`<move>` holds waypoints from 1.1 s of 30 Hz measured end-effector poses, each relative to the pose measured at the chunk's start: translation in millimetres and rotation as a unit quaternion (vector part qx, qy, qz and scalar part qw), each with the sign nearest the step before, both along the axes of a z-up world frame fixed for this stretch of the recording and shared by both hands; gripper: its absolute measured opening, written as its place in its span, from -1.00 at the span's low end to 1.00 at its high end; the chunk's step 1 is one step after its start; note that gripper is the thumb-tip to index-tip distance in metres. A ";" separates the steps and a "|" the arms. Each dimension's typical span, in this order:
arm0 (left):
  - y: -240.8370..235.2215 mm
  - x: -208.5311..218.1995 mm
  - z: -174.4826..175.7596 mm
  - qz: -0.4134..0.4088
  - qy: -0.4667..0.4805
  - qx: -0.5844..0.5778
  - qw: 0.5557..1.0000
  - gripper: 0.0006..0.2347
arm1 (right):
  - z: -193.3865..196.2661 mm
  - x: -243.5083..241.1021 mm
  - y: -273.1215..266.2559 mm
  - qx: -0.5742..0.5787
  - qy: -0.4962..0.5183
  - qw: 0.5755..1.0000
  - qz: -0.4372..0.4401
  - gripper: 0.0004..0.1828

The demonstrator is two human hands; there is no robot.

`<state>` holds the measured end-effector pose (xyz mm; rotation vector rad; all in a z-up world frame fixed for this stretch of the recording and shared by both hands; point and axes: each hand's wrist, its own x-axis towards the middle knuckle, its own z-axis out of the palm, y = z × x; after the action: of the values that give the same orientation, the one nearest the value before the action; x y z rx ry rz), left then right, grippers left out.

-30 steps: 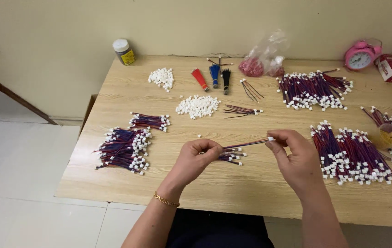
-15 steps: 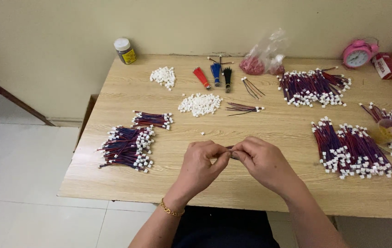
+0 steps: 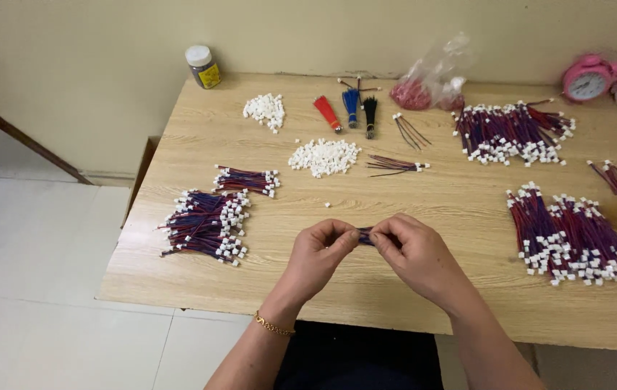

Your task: Assembling wire harnesses by manually attaching plastic connectors to the ends of wire bundles

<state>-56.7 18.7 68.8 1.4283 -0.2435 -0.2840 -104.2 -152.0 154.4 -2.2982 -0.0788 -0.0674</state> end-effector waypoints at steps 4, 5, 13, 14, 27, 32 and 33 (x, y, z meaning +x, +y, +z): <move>-7.2 -0.6 -7.4 0.012 0.005 -0.003 1.000 -0.92 | -5.0 -0.2 -1.7 0.025 -0.005 1.000 -0.005 -0.90; -10.4 -1.2 -11.0 0.025 0.012 -0.017 0.999 -0.91 | -7.2 -0.3 -1.9 0.044 -0.004 0.999 -0.016 -0.89; -13.5 -28.8 22.3 0.118 -0.117 0.076 0.983 -0.95 | -17.8 -8.3 0.6 0.104 -0.024 0.993 -0.044 -0.87; -12.8 -29.6 22.8 0.123 -0.164 0.105 0.973 -0.97 | -19.7 -8.2 1.5 0.084 -0.022 0.996 -0.028 -0.89; 7.8 -8.8 -27.9 0.055 -0.083 0.155 0.983 -0.90 | -109.4 1.9 1.1 0.154 -0.008 0.987 -0.048 -0.95; 6.5 54.2 -47.2 0.095 -0.100 0.287 0.948 -0.78 | -83.1 20.8 -9.2 0.133 -0.027 0.989 -0.058 -0.95; 2.4 68.9 -54.8 0.105 -0.125 0.353 0.921 -0.77 | -86.8 24.2 -15.3 0.129 -0.017 0.989 -0.063 -0.95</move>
<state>12.2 21.1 14.0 2.1959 -0.1992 0.0003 -80.0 -167.2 67.6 -2.0412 0.0559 -0.1730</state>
